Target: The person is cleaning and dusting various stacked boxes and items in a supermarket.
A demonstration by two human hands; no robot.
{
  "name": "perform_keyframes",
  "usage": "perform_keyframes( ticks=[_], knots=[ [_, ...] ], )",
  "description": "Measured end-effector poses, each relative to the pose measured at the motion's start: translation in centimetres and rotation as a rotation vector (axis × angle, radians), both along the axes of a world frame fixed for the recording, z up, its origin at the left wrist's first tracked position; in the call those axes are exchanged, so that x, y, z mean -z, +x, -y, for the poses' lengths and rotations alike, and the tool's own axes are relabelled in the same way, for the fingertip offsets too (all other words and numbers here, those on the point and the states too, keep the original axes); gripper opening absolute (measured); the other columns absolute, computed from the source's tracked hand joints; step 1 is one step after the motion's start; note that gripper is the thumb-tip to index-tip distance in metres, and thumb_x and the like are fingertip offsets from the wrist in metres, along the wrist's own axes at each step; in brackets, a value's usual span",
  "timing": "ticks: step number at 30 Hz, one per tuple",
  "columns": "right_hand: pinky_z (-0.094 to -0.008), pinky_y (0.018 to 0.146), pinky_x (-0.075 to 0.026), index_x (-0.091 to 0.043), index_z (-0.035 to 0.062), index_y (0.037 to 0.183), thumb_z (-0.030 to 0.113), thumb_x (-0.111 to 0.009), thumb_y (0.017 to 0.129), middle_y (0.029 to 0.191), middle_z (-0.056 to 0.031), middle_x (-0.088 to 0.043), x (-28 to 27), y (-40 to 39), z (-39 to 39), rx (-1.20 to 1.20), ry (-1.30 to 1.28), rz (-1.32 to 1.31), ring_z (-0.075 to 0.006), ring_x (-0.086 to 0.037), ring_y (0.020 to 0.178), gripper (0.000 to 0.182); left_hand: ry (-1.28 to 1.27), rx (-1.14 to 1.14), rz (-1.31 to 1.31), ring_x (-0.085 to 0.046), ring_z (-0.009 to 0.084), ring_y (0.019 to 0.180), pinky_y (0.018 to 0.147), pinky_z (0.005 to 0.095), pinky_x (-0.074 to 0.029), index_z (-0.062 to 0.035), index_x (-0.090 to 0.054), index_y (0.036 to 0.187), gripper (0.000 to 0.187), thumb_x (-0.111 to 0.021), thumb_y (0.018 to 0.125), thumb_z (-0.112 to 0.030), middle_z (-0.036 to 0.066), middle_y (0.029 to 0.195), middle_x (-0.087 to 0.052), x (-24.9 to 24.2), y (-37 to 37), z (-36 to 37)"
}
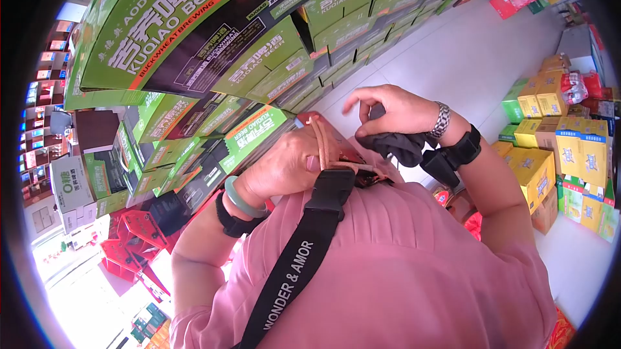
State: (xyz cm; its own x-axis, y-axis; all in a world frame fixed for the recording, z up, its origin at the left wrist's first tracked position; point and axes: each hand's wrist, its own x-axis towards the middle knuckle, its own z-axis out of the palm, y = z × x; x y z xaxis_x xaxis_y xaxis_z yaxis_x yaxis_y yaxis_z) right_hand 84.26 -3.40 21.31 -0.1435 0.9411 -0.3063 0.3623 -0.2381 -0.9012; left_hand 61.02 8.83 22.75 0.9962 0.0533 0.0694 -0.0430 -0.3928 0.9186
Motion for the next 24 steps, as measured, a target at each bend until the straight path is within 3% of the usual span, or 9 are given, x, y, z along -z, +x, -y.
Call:
perform_keyframes(
  ticks=[3, 4, 7, 8, 11, 14, 17, 21, 24],
  knots=[
    [-0.0290, 0.073, -0.051, -0.064, 0.0134, 0.129, 0.009, -0.076, 0.080, 0.083, -0.0019, -0.067, -0.2, -0.9, -1.0, -0.087, 0.192, 0.027, -0.0100, -0.062, 0.077, 0.051, 0.043, 0.056, -0.180, -0.065, 0.0259, 0.073, 0.068, 0.0357, -0.051, -0.0029, -0.070, 0.085, 0.015, -0.078, 0.083, -0.015, 0.008, 0.081, -0.069, -0.5, -0.1, -0.2],
    [-0.0322, 0.077, -0.053, -0.064, 0.0156, 0.131, 0.010, -0.073, 0.080, 0.090, -0.0048, -0.068, -1.2, -1.6, -1.5, -0.121, 0.063, -0.041, -0.0160, -0.066, 0.082, 0.053, 0.077, 0.106, -0.235, -0.063, 0.0254, 0.071, 0.066, 0.0350, -0.049, -0.0026, -0.070, 0.087, 0.015, -0.077, 0.084, -0.016, 0.008, 0.080, -0.068, -1.4, 0.5, -0.6],
    [-0.0359, 0.081, -0.054, -0.067, 0.0116, 0.124, 0.011, -0.069, 0.081, 0.096, -0.0078, -0.068, 0.4, -3.3, -2.4, -0.231, 0.383, 0.150, -0.0251, -0.068, 0.088, 0.043, 0.084, 0.143, -0.398, -0.061, 0.0218, 0.067, 0.062, 0.0331, -0.047, -0.0026, -0.071, 0.090, 0.015, -0.075, 0.086, -0.017, 0.008, 0.077, -0.067, -1.9, 0.5, -0.9],
    [-0.0385, 0.080, -0.053, -0.070, 0.0084, 0.112, 0.011, -0.067, 0.082, 0.097, -0.0093, -0.068, 0.6, -3.5, -2.5, -0.227, 0.374, 0.169, -0.0311, -0.067, 0.092, 0.030, 0.070, 0.137, -0.453, -0.060, 0.0202, 0.066, 0.061, 0.0325, -0.046, -0.0027, -0.071, 0.090, 0.015, -0.075, 0.087, -0.017, 0.008, 0.076, -0.067, -1.9, 0.3, -1.0],
    [-0.0389, 0.078, -0.053, -0.070, 0.0067, 0.102, 0.013, -0.068, 0.082, 0.096, -0.0090, -0.068, 0.8, -2.9, -2.1, -0.218, 0.341, 0.219, -0.0305, -0.068, 0.091, 0.021, -0.024, 0.090, -0.530, -0.059, 0.0154, 0.067, 0.063, 0.0304, -0.047, -0.0018, -0.071, 0.090, 0.014, -0.074, 0.086, -0.014, 0.007, 0.073, -0.066, -1.9, -0.2, -1.0],
    [-0.0383, 0.075, -0.052, -0.070, 0.0074, 0.094, 0.015, -0.072, 0.082, 0.090, -0.0080, -0.066, -1.3, -1.6, -0.3, -0.174, 0.391, 0.260, -0.0292, -0.066, 0.085, 0.014, 0.064, -0.013, -0.387, -0.058, 0.0126, 0.068, 0.065, 0.0286, -0.047, -0.0002, -0.068, 0.089, 0.012, -0.072, 0.085, -0.010, 0.006, 0.073, -0.065, -1.4, -0.3, -0.9],
    [-0.0395, 0.071, -0.050, -0.070, 0.0095, 0.089, 0.022, -0.068, 0.085, 0.086, -0.0065, -0.063, -4.0, -0.9, 1.3, -0.176, 0.412, 0.244, -0.0277, -0.065, 0.081, 0.013, -0.047, -0.128, -0.324, -0.059, 0.0119, 0.070, 0.068, 0.0283, -0.049, 0.0005, -0.065, 0.091, 0.011, -0.070, 0.085, -0.007, 0.006, 0.073, -0.064, 1.1, 0.2, -0.6],
    [-0.0410, 0.068, -0.050, -0.071, 0.0099, 0.088, 0.021, -0.069, 0.085, 0.085, -0.0067, -0.061, -5.1, -1.4, 3.0, -0.175, 0.347, 0.496, -0.0288, -0.064, 0.079, 0.012, 0.148, -0.222, -0.159, -0.062, 0.0115, 0.065, 0.062, 0.0293, -0.050, -0.0005, -0.063, 0.090, 0.011, -0.070, 0.086, -0.007, 0.007, 0.069, -0.062, 1.2, 2.2, 0.2],
    [-0.0419, 0.070, -0.051, -0.073, 0.0110, 0.090, 0.023, -0.068, 0.083, 0.084, -0.0080, -0.062, -5.3, -1.0, 4.1, -0.150, 0.334, 0.558, -0.0296, -0.065, 0.079, 0.015, 0.351, -0.255, -0.001, -0.066, 0.0179, 0.064, 0.059, 0.0314, -0.050, -0.0010, -0.062, 0.089, 0.010, -0.071, 0.085, -0.006, 0.011, 0.073, -0.065, -1.4, 3.2, 1.7]
  ],
)
